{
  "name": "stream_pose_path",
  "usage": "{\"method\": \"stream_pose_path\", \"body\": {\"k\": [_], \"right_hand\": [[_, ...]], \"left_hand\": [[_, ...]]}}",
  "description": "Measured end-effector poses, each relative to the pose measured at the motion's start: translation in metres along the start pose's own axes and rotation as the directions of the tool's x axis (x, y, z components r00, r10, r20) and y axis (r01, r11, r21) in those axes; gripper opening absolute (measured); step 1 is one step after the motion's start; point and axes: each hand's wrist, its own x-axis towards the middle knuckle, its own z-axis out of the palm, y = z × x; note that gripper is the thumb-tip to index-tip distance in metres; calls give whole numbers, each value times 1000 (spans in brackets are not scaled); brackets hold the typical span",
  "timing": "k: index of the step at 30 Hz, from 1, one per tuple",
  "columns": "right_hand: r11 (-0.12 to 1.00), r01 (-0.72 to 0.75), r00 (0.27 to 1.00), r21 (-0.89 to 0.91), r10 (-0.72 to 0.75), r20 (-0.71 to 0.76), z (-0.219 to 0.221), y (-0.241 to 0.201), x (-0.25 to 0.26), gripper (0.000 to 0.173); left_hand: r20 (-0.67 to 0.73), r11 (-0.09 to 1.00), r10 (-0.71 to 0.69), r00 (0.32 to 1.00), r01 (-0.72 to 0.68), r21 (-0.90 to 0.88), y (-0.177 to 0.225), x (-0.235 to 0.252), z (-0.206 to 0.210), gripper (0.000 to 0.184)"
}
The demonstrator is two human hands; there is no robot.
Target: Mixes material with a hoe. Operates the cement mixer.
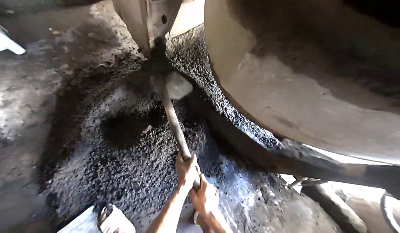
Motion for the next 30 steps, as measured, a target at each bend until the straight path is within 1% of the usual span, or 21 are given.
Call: {"method": "stream_pose_path", "body": {"k": [2,4,5,7,9,10,11,13,15,18,20,21,23,24,26,28,30], "right_hand": [[995,73,997,-70,-75,-35,-31,-46,63,48],[986,131,990,-103,-135,-35,-59,-88,127,49],[985,143,989,-99,-146,-25,-67,-101,158,50],[990,114,993,-83,-114,7,-67,-106,208,47],[998,46,999,-50,-45,16,-51,-88,231,44],[1000,1,1000,-7,-1,19,-42,-71,229,42],[998,-41,999,47,40,24,-34,-52,222,41],[988,-96,995,124,94,16,-16,-24,192,38],[984,-160,987,78,161,-6,-17,-12,146,37],[974,-222,975,-37,221,-17,-20,-9,75,35],[965,-242,970,-105,242,-12,-17,-11,51,35],[963,-231,973,-139,230,-26,-17,-16,55,37],[966,-159,987,-203,148,-69,-23,-35,87,41],[967,-111,991,-227,92,-94,-29,-47,110,41],[969,-32,991,-245,0,-131,-40,-65,162,41],[970,14,985,-243,-56,-164,-47,-68,218,46],[968,1,980,-251,-51,-191,-55,-64,261,54]], "left_hand": [[26,987,156,987,-155,-45,49,53,21,28],[39,975,219,975,-218,-48,85,113,44,28],[52,975,220,974,-220,-18,94,143,55,30],[37,983,166,985,-168,78,95,198,75,33],[49,983,70,996,-77,168,73,229,85,29],[80,979,33,996,-48,199,54,229,89,29],[113,974,9,994,-34,224,36,218,90,30],[159,968,-41,986,0,250,10,186,82,37],[165,975,-100,981,64,211,-3,147,77,36],[169,981,-190,967,183,60,-13,84,54,28],[176,977,-204,963,213,-34,-15,63,39,25],[176,980,-175,969,189,-67,-10,67,37,22],[175,990,-67,982,87,-109,8,98,39,18],[181,993,2,984,20,-118,17,121,44,16],[203,992,88,975,-69,-103,29,178,60,20],[211,992,114,971,-102,-68,38,231,86,29],[181,996,82,980,-89,27,44,270,115,39]]}}
